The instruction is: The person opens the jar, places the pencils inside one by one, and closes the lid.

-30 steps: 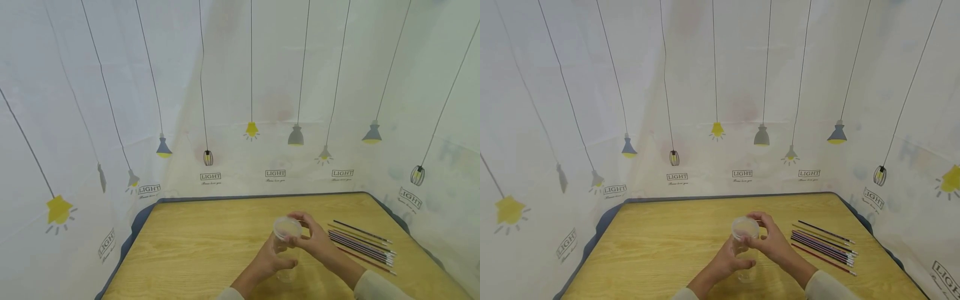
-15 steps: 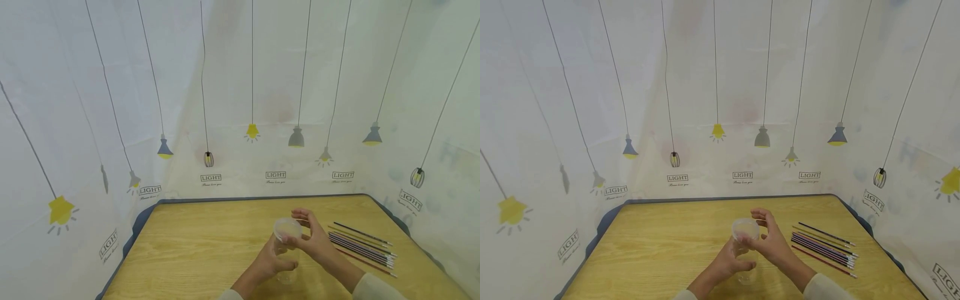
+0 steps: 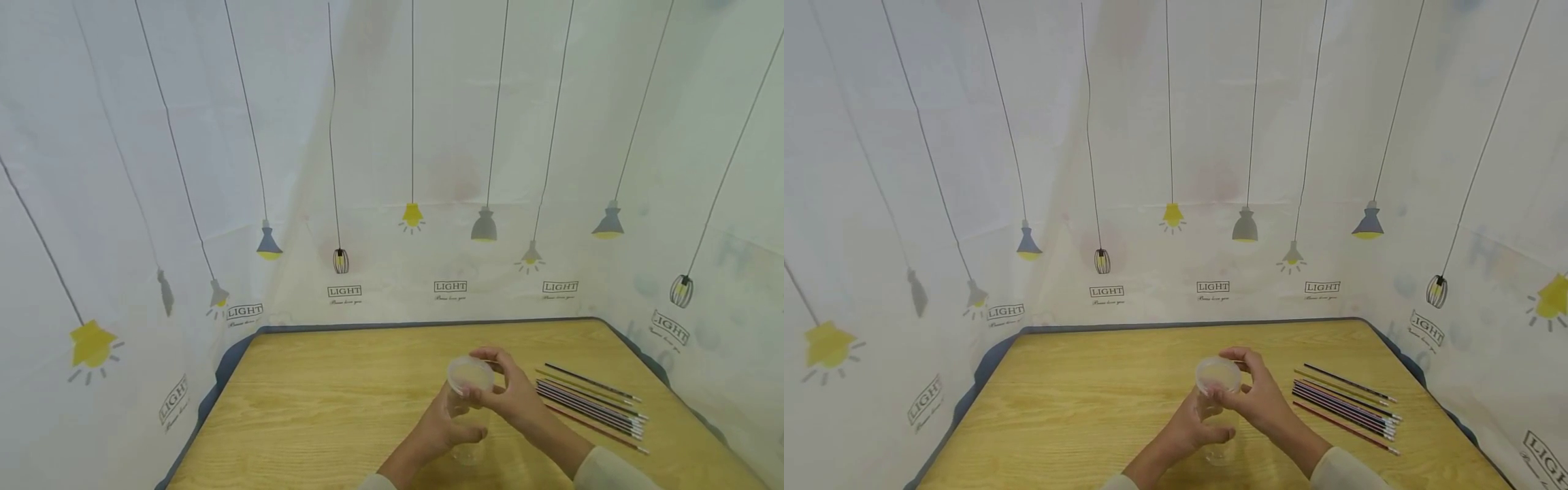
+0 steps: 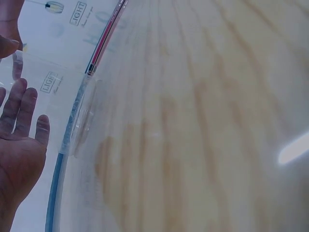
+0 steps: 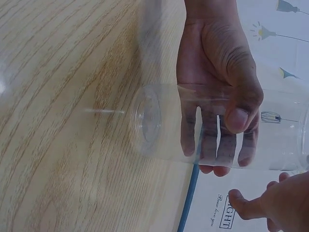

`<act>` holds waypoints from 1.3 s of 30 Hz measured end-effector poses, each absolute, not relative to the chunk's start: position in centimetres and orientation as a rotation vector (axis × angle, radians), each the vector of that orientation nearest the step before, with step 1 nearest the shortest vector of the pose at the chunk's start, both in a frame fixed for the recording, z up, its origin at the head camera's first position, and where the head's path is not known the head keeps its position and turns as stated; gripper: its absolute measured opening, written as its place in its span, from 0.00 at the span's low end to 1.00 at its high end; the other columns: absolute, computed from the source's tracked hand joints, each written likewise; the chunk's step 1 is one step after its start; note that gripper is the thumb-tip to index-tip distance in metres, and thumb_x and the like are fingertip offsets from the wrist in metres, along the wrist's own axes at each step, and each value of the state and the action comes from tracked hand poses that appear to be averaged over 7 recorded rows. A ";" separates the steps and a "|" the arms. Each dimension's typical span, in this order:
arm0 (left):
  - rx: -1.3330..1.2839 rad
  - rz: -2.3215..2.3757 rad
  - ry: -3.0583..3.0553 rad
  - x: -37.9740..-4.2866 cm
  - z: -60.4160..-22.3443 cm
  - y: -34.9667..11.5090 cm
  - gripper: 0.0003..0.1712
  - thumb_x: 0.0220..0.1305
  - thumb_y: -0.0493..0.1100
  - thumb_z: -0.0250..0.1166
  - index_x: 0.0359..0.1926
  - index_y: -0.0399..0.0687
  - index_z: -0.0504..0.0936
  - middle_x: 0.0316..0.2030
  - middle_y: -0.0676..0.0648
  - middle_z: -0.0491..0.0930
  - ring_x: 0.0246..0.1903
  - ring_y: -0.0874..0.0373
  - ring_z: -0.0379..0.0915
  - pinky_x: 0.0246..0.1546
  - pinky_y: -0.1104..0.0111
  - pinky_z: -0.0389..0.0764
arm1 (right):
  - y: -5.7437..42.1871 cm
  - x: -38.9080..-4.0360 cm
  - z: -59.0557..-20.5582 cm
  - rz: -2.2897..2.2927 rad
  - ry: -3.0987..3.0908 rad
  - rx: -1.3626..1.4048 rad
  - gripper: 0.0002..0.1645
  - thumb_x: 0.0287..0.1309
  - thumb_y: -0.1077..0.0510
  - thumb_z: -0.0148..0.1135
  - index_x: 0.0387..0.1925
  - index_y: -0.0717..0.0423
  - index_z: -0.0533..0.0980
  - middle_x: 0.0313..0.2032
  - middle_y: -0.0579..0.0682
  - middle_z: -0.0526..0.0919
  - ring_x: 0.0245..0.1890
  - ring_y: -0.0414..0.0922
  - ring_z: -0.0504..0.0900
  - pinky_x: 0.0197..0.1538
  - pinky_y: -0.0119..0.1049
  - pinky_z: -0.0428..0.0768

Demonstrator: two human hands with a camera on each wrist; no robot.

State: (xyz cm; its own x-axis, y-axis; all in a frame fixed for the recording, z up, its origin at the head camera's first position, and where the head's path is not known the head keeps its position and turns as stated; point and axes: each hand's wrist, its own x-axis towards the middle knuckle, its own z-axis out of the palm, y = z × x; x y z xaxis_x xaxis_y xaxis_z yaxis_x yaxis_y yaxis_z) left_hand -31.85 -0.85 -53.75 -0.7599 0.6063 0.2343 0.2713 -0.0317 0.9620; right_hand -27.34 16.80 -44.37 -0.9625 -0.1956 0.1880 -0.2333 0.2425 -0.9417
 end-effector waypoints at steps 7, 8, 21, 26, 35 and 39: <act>0.919 1.869 1.995 -31.6 -53.9 -0.9 0.53 0.58 0.43 0.74 0.75 0.80 0.52 0.67 0.61 0.69 0.64 0.53 0.69 0.64 0.46 0.71 | 17.0 -27.3 -44.6 1.907 -2.421 0.467 0.35 0.66 0.53 0.66 0.71 0.40 0.63 0.71 0.48 0.64 0.68 0.53 0.64 0.65 0.55 0.74; 0.913 1.869 2.000 -31.6 -53.9 -0.9 0.53 0.58 0.43 0.74 0.74 0.80 0.53 0.66 0.60 0.70 0.63 0.53 0.70 0.64 0.46 0.71 | 17.0 -27.3 -44.7 1.894 -2.411 0.469 0.36 0.66 0.53 0.66 0.72 0.41 0.63 0.71 0.48 0.64 0.68 0.53 0.64 0.65 0.55 0.74; 0.912 1.870 1.990 -31.5 -53.9 -0.8 0.54 0.60 0.44 0.74 0.76 0.81 0.50 0.72 0.66 0.62 0.73 0.57 0.60 0.71 0.42 0.64 | 16.9 -27.2 -44.7 1.876 -2.444 0.355 0.39 0.58 0.51 0.74 0.66 0.46 0.64 0.67 0.49 0.68 0.69 0.54 0.63 0.68 0.55 0.74; 0.906 1.864 2.018 -31.6 -54.0 -0.7 0.54 0.58 0.44 0.73 0.75 0.82 0.50 0.71 0.66 0.64 0.72 0.57 0.63 0.70 0.42 0.65 | 17.1 -27.0 -44.7 1.921 -2.448 0.415 0.37 0.62 0.51 0.71 0.69 0.41 0.65 0.71 0.48 0.63 0.70 0.56 0.62 0.67 0.56 0.74; 0.889 1.857 2.030 -31.5 -54.0 -0.7 0.56 0.59 0.45 0.74 0.76 0.82 0.48 0.73 0.62 0.62 0.70 0.53 0.65 0.70 0.43 0.66 | 17.3 -26.9 -44.8 1.890 -2.446 0.500 0.38 0.67 0.52 0.65 0.74 0.37 0.62 0.74 0.48 0.61 0.72 0.56 0.58 0.68 0.68 0.67; 0.904 1.860 2.013 -31.6 -53.9 -0.7 0.57 0.59 0.45 0.73 0.77 0.81 0.46 0.76 0.64 0.56 0.73 0.51 0.61 0.72 0.44 0.63 | 17.3 -27.4 -44.8 1.878 -2.421 0.453 0.40 0.62 0.53 0.71 0.71 0.44 0.62 0.70 0.50 0.67 0.70 0.56 0.63 0.68 0.61 0.72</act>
